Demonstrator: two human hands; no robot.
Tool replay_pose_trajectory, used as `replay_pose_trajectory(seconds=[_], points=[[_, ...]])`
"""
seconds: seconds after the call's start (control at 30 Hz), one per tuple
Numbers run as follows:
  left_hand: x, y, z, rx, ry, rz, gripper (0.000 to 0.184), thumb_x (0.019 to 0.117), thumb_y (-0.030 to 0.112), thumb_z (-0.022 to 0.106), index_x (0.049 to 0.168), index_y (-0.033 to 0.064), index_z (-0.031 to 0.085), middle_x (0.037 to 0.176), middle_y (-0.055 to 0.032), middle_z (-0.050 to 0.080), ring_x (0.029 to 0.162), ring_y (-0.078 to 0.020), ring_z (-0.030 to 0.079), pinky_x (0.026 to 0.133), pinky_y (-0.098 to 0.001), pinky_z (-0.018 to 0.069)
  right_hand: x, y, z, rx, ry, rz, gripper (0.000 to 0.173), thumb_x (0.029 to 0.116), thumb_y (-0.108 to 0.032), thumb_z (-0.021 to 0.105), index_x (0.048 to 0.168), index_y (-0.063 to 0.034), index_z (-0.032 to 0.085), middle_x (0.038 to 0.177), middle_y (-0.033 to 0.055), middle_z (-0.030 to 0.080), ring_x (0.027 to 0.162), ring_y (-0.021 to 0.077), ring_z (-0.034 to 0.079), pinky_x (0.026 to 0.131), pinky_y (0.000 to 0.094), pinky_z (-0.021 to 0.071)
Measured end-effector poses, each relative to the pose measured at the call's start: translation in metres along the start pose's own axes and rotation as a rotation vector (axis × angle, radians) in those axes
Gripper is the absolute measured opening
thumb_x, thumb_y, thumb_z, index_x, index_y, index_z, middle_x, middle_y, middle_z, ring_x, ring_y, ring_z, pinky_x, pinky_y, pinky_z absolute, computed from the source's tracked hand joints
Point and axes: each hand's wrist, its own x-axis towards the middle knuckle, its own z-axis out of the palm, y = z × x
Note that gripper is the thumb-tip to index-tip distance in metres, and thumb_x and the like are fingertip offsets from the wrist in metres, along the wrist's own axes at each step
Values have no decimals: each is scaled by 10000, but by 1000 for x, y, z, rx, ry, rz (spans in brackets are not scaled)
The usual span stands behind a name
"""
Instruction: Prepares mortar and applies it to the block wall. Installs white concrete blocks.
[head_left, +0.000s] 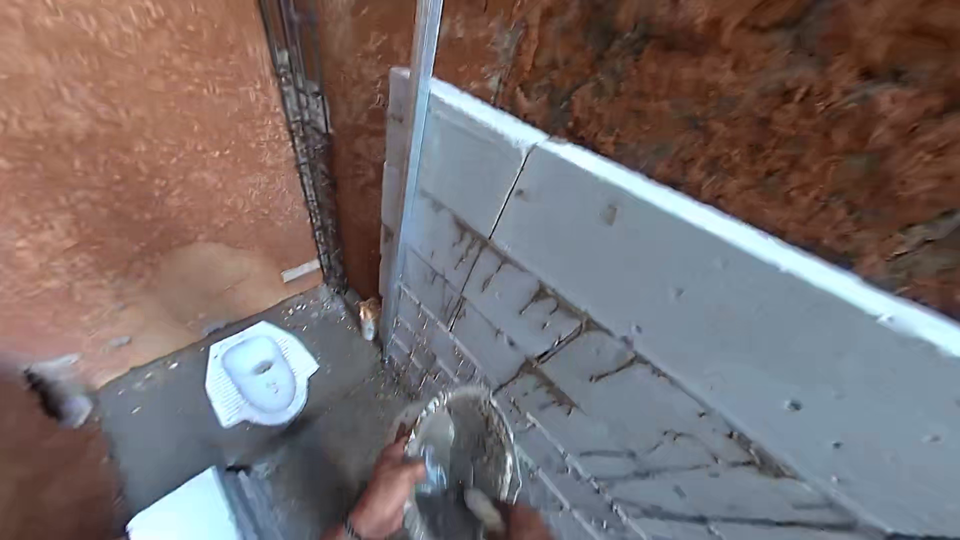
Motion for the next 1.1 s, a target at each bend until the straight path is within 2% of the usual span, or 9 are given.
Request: replay_pose_trajectory(seconds=[0.07,0.23,0.33,0.4,0.53,0.7,0.83,0.93,1.1], points=[[-10,5,-17,5,30,-26,709,788,-137,618,1471,-10,474,1434,-184,558,1204,-229,623,956,-410,568,13,14,3,180,-126,-110,402,920,-357,745,1187,-57,721,1012,213,724,936,381,701,855,621,552],[-4,16,-45,-68,107,34,657,732,-180,577,1374,-45,531,1178,-148,681,988,-177,683,820,-352,594,22,-11,24,649,-271,-230,310,924,-246,736,1196,-98,713,749,17,642,537,84,516,503,291,450],[0,26,-62,-91,119,62,632,723,-197,568,1339,-54,554,1143,-140,701,962,-160,696,807,-333,600,5,-40,24,220,-14,-328,476,950,-324,689,1416,-241,642,1047,97,759,879,248,727,797,499,593],[6,37,-72,-97,112,56,654,724,-191,564,1361,-45,542,1142,-139,697,963,-162,694,807,-337,598,-12,-60,16,-163,155,-329,499,962,-328,632,1459,-316,599,1029,154,748,883,369,731,749,593,568],[26,59,-87,-69,97,28,644,707,-197,573,1332,-41,569,1122,-149,710,963,-181,707,808,-352,607,-1,-85,7,-274,514,-276,477,915,-257,651,1392,-277,670,831,164,717,614,363,687,525,548,540],[59,91,-90,32,52,18,658,698,-190,578,1343,-56,578,1325,-169,640,1124,-176,661,893,-327,582,45,-134,0,-289,325,13,511,985,-247,555,1493,-302,556,1013,202,730,828,410,724,678,584,562],[96,120,-100,46,-33,26,645,733,-183,580,1368,-74,565,1566,-207,421,1350,-213,517,1020,-324,521,68,-153,16,182,135,67,473,936,-355,666,1396,-249,649,1033,148,756,938,351,731,820,604,574],[126,144,-114,46,-108,33,684,738,-179,570,1411,-63,545,1637,-201,316,1424,-217,452,1071,-321,495,80,-166,30,847,117,92,372,910,-232,752,1264,-125,719,748,33,660,543,118,537,494,319,453],[166,207,-141,-12,-99,1,618,727,-191,572,1331,-59,593,1340,-173,633,1135,-193,661,903,-344,586,65,-206,4,1373,58,70,368,907,-134,689,1273,-88,685,625,-18,549,430,18,383,384,186,297]])
